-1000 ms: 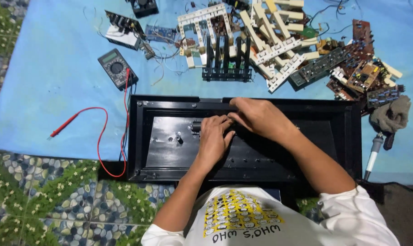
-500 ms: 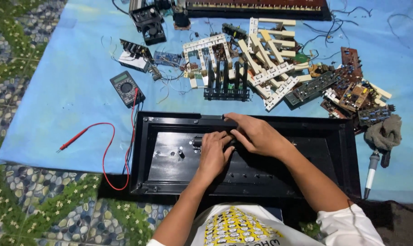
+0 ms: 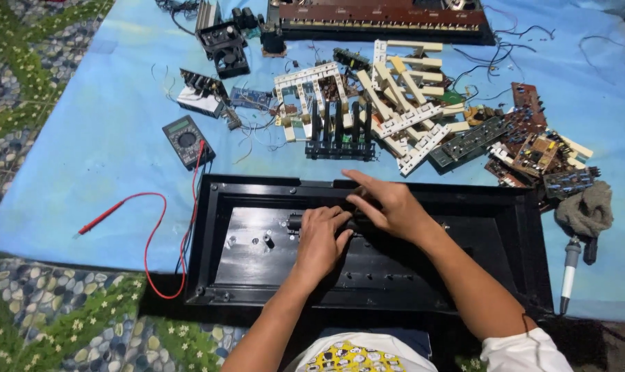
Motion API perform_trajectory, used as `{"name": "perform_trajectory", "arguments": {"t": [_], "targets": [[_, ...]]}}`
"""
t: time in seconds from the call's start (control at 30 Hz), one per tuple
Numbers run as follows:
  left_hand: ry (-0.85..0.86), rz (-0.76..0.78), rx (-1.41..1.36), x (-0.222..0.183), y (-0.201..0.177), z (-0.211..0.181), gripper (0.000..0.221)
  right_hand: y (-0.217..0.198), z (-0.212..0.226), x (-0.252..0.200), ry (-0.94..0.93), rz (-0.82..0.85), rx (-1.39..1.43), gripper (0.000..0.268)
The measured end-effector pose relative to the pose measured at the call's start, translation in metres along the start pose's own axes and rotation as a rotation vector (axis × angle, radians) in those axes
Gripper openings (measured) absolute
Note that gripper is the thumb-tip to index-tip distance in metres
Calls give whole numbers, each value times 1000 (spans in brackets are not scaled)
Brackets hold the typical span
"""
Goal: The person is reassembling an electronic keyboard by cleaning the casing with a cloth and brush, then positioning an internal component and securing it with a screwdriver.
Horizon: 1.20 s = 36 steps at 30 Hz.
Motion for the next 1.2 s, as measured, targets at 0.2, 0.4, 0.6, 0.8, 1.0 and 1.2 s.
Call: {"name": "perform_trajectory", "arguments": {"t": [0.2, 0.4, 0.6, 0.8, 1.0, 1.2], "targets": [[21, -26, 22, -1, 6, 2, 37, 4, -1, 0, -38, -86, -45, 52], [14, -43, 20, -2, 9, 4, 36, 7, -14, -5, -58, -117, -18, 56], [-12, -17, 0, -4, 9, 6, 38, 7, 4, 3, -24, -55, 57, 61], [15, -51, 13, -1, 10, 6, 36, 11, -7, -1, -66, -131, -38, 54], [23, -65, 37, -4, 2, 3, 34, 13, 11, 6, -51, -68, 64, 51], [33, -92, 81, -5, 2, 1, 30, 18, 2, 1, -50, -133, -67, 44]]}}
Point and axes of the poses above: each hand's wrist, its own x-axis towards the middle knuckle, its own y-axis out of the palm, z = x × y, the point moved 2 cm from there along x, towards the middle knuckle, and after that the axes turned 10 degrees about x, right-handed, at the moved point
